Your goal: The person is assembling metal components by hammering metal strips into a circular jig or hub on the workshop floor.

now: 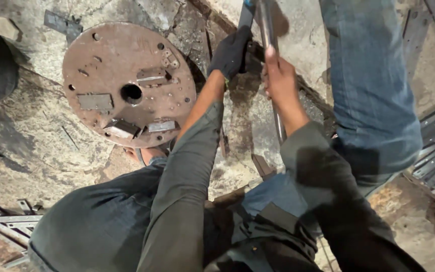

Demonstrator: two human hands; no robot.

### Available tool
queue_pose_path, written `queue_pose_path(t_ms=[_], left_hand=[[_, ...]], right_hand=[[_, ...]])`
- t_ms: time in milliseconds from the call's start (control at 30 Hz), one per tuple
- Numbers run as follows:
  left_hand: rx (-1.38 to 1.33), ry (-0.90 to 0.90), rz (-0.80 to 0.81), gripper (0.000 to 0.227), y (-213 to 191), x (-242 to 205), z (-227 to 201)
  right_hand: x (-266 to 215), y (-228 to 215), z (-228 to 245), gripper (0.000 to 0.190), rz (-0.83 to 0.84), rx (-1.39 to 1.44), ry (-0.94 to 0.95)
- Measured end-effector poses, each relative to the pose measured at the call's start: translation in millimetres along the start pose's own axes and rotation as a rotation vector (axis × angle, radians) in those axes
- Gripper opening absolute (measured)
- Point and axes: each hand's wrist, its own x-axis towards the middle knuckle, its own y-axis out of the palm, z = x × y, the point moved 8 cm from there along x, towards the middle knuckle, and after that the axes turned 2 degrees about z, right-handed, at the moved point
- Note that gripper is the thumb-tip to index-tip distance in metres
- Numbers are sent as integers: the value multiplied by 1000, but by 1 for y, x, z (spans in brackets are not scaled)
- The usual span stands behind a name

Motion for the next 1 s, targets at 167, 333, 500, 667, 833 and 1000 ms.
queue_pose_path(t_ms=[167, 333, 500, 667, 833, 1000], left_hand=[[114, 35, -34, 68, -1, -1, -3], [4, -71, -12, 65, -4, -11, -14], [-122, -48, 50, 59, 3, -16, -11], [-222, -96, 71, 62, 15, -53, 10], [21, -27, 17, 62, 11, -76, 20], [110, -48, 14, 68, 12, -85, 57]], right_hand=[[-25, -10, 17, 48, -90, -153, -197], [-22, -3, 23, 47, -57, -36, -276], [-11, -13, 8, 45, -85, -144, -124], [-35, -8, 56, 43, -1, -20, -436], [14, -14, -15, 50, -14, 25, -275], [-44, -10, 22, 53, -49, 40, -125]])
